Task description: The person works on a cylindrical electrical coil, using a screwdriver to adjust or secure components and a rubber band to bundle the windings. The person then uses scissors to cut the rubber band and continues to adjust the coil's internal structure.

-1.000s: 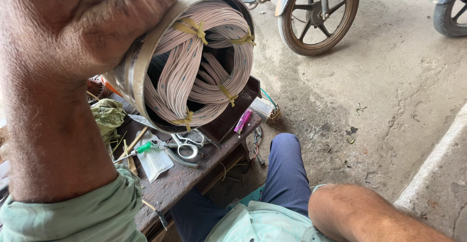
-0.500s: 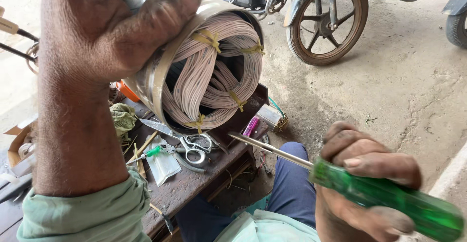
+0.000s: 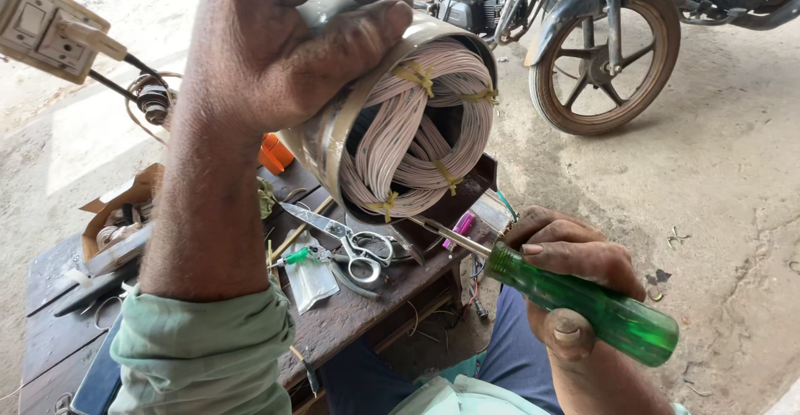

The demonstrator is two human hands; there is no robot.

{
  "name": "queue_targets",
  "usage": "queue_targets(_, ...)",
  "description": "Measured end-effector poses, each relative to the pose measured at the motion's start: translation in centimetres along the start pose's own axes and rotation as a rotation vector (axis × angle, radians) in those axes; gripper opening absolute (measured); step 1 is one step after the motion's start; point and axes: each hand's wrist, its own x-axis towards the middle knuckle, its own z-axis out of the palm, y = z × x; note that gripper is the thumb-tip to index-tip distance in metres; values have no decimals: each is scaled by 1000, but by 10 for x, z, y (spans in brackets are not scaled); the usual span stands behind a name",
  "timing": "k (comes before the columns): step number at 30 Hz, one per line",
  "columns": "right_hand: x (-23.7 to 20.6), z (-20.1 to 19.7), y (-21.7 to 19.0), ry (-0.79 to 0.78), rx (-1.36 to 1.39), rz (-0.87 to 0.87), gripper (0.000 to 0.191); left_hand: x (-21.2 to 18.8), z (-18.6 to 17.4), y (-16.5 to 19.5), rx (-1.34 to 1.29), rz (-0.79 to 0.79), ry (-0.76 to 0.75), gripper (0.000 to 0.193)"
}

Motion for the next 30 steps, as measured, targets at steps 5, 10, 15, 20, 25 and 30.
queue_targets(5,-8,26,4,71,16,70,39,-14,-1,-14,151,18,35,16)
queue_targets(10,47,61,-21,-83,-236,-148,42,-10,-2,-10,175,44,57,16)
queue_targets(15,58,66,-35,-177,-430,-27,35,-16,-6,-13,264,11,21,18)
queue_targets(20,38,59,-21,-76,-364,50,34,-16,-8,-7,281,73,10,20)
queue_targets(25,40,71,-38,-114,-363,-148,30,-3,-6,2,370,24,70,23)
queue_targets(30,55,77,-62,-165,-468,-40,37,-9,-2,-6,340,30,59,23)
